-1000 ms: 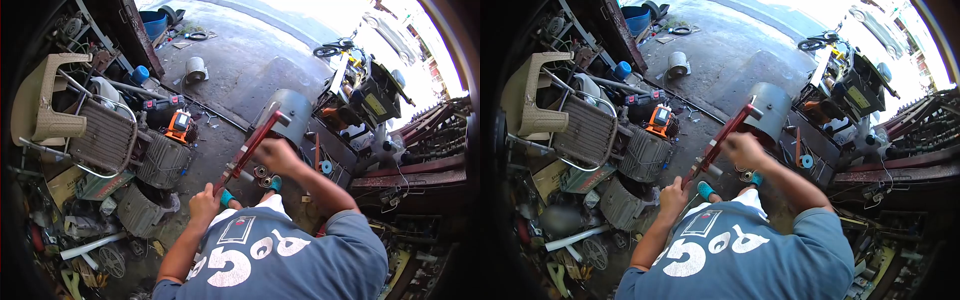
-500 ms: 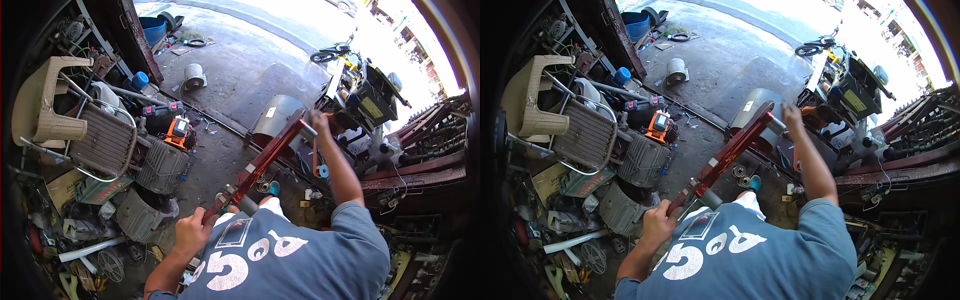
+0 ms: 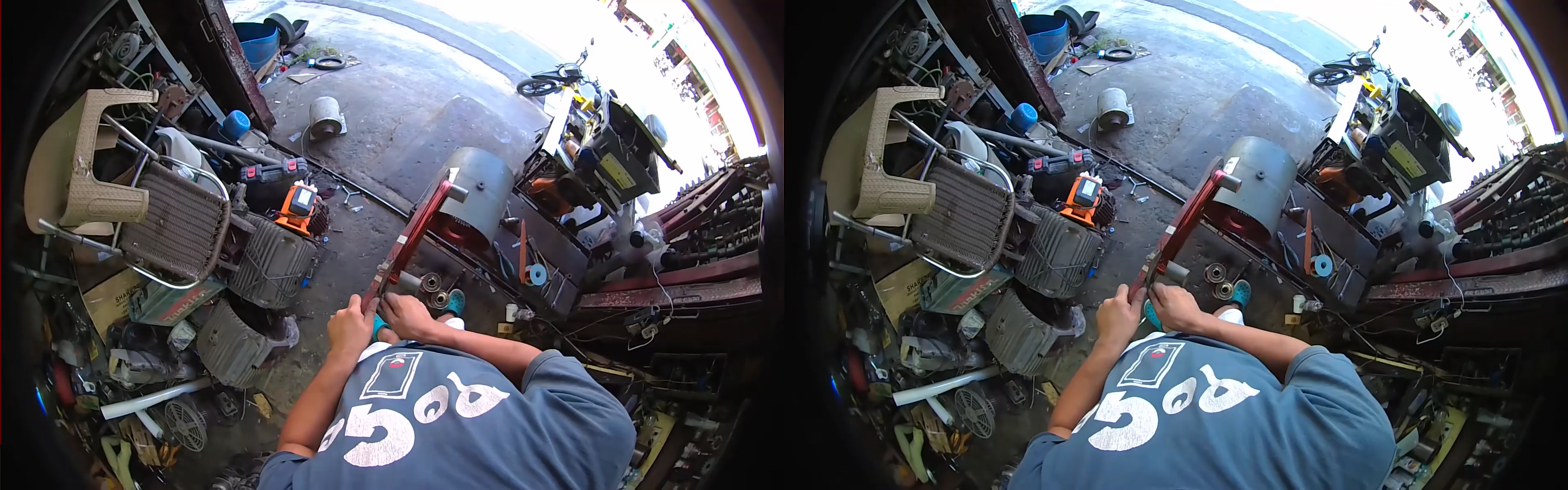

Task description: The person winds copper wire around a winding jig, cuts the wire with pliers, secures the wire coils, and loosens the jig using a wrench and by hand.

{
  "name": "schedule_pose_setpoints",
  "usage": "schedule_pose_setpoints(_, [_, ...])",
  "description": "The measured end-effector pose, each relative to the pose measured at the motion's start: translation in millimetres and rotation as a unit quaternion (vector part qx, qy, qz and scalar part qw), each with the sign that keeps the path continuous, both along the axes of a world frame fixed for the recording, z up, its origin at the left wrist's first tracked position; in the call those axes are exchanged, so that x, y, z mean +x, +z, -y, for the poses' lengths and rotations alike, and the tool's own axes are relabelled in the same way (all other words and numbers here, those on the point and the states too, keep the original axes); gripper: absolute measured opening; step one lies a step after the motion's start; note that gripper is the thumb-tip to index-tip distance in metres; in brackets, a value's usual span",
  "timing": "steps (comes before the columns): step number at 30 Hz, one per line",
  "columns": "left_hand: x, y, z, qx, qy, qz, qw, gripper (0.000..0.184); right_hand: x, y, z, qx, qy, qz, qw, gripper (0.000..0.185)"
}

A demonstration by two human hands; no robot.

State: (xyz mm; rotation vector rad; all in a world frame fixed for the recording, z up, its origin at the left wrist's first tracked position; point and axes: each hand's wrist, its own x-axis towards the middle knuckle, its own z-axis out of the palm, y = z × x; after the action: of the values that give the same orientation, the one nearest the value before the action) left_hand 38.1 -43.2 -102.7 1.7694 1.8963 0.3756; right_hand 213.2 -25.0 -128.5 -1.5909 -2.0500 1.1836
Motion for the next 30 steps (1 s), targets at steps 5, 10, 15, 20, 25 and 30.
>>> schedule_pose_setpoints(5, [-17.6, 19.3, 3.7, -0.015, -0.04, -0.039, 0.998, 0.046, 43.4, 84.7, -51.4, 0.051, 0.007, -0.036, 0.998, 0.026])
schedule_pose_setpoints(10, [-30.7, 70.9, 29.2, -0.01, -0.072, 0.002, 0.997, 0.045, 174.8, 118.6, -154.0, 0.0, -0.131, -0.063, 0.989, 0.029])
schedule_pose_setpoints(15, [-38.7, 103.6, 50.8, 0.011, -0.08, 0.052, 0.995, 0.039, 263.4, 141.9, -197.7, 0.062, -0.209, -0.113, 0.969, 0.028])
schedule_pose_setpoints(20, [-32.0, 111.8, 53.7, 0.015, -0.056, 0.109, 0.992, 0.04, 265.5, 50.5, -199.0, 0.06, -0.339, -0.254, 0.904, 0.024])
schedule_pose_setpoints(25, [-19.4, 65.6, 19.9, 0.003, -0.022, 0.088, 0.996, 0.047, 111.3, -91.3, -59.8, 0.033, -0.225, -0.174, 0.958, 0.024])
schedule_pose_setpoints(30, [-0.9, 4.7, -1.3, -0.031, -0.016, 0.035, 0.999, 0.054, 10.7, -61.6, 20.1, 0.031, -0.111, -0.236, 0.965, 0.033])
